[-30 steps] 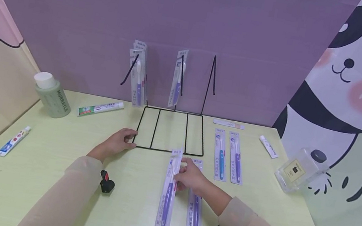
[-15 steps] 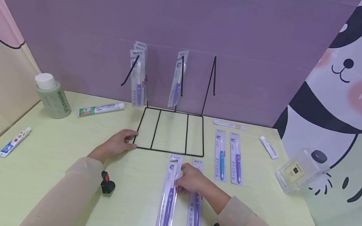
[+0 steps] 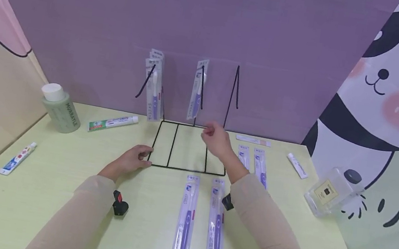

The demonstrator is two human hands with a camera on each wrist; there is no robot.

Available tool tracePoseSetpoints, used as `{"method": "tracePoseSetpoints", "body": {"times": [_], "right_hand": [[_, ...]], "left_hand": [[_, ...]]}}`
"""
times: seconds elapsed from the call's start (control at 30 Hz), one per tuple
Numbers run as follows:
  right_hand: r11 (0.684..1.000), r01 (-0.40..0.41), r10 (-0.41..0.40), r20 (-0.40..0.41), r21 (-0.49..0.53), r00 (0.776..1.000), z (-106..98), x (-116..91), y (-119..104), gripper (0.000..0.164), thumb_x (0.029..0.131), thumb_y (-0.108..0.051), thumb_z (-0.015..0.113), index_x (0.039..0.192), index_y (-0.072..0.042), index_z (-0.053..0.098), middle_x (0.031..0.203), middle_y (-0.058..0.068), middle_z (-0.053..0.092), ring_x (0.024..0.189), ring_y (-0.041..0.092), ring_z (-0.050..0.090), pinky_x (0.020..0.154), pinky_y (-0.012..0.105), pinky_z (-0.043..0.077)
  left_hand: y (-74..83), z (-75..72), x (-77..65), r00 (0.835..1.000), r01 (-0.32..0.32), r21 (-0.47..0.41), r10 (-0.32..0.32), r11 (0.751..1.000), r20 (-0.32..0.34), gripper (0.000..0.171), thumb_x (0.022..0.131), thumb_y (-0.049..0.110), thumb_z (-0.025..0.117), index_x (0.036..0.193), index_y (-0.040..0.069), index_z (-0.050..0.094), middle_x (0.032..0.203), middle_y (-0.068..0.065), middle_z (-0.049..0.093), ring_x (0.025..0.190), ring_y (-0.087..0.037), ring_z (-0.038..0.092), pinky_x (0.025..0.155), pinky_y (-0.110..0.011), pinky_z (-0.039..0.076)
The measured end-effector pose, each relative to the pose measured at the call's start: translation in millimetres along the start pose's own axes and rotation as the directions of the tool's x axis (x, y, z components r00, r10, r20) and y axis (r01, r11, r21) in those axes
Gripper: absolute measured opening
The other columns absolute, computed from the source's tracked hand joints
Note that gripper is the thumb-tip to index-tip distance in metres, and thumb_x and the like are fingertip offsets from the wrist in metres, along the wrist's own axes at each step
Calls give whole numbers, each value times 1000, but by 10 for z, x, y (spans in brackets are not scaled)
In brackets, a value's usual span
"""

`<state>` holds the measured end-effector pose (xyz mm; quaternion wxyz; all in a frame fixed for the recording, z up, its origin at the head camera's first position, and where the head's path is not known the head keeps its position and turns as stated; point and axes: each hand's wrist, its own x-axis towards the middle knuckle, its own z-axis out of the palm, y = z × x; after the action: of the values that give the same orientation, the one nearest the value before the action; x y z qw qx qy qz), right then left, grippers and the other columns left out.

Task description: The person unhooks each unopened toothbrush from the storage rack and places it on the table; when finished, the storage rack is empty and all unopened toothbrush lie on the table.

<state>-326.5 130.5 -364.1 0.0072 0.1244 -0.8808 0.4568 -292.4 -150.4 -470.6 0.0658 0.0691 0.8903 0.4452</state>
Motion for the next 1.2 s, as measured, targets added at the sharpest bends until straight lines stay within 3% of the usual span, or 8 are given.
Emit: {"method": "tracePoseSetpoints", "body": {"times": [0.13, 0.3, 0.5, 0.67, 0.73, 0.83, 0.93, 1.2], "right_hand": [[985, 67, -34, -201, 158, 979, -44, 416, -90, 32, 87, -6, 57, 119, -2, 50, 105, 11, 56, 97, 22, 52, 81, 30, 44], [953, 123, -30, -320, 277, 947, -58, 752, -210, 32, 89, -5, 54, 120, -1, 48, 110, 14, 54, 98, 22, 49, 80, 26, 42], [941, 89, 20, -314, 328, 949, -31, 969, -255, 38, 90, -5, 53, 126, -3, 41, 120, 17, 47, 108, 26, 46, 90, 34, 39], [907, 241, -136, -300, 346, 944, 74, 1405, 191, 47, 86, -14, 61, 126, -9, 39, 120, 13, 47, 109, 23, 47, 90, 29, 39], [908, 261, -157, -310, 328, 938, 120, 1427, 208, 47, 85, -11, 61, 127, -9, 38, 120, 12, 48, 109, 20, 47, 90, 26, 38], [940, 154, -70, -270, 304, 960, 72, 1093, -237, 48, 88, -1, 53, 132, -3, 33, 123, 17, 47, 113, 25, 45, 93, 32, 36], [942, 145, -55, -286, 304, 957, 58, 870, -494, 45, 87, 4, 51, 129, 1, 35, 115, 22, 50, 106, 28, 48, 88, 32, 39], [941, 176, -73, -334, 290, 940, 110, 904, -459, 35, 88, 0, 53, 122, -1, 46, 95, 13, 54, 86, 23, 52, 74, 30, 44]], "left_hand": [[7, 4, 3, 1000, -3, 7, 3, 1000, -3, 48, 84, 9, 64, 129, 2, 47, 116, -13, 44, 97, -24, 41, 86, -38, 36], [3, 24, 17, 1000, 1, -8, -1, 1000, -4, 48, 84, 9, 64, 129, 3, 47, 118, -13, 44, 99, -25, 42, 88, -39, 36], [-30, 63, 29, 1000, -1, -13, 1, 1000, -2, 48, 84, 9, 65, 128, 3, 48, 116, -12, 45, 98, -24, 42, 86, -38, 37], [-52, 70, 33, 1000, 19, -22, -19, 1000, -7, 49, 83, 10, 66, 128, 5, 49, 115, -9, 45, 98, -22, 42, 87, -37, 37], [-55, 69, 32, 1000, 16, -22, -17, 1000, -7, 48, 83, 10, 66, 128, 5, 49, 115, -9, 44, 98, -23, 42, 86, -37, 37], [-60, 65, 29, 1000, 12, -15, -12, 1000, -6, 48, 84, 11, 65, 128, 5, 49, 114, -9, 44, 96, -23, 41, 84, -37, 36], [-59, 51, 20, 1000, 9, -12, -9, 1000, -7, 48, 84, 11, 65, 128, 5, 49, 115, -10, 44, 96, -23, 41, 84, -37, 36], [-40, 1, -11, 1000, -9, -31, 9, 999, 4, 48, 85, 8, 63, 129, 1, 46, 123, -14, 41, 103, -26, 42, 88, -39, 36]]}}
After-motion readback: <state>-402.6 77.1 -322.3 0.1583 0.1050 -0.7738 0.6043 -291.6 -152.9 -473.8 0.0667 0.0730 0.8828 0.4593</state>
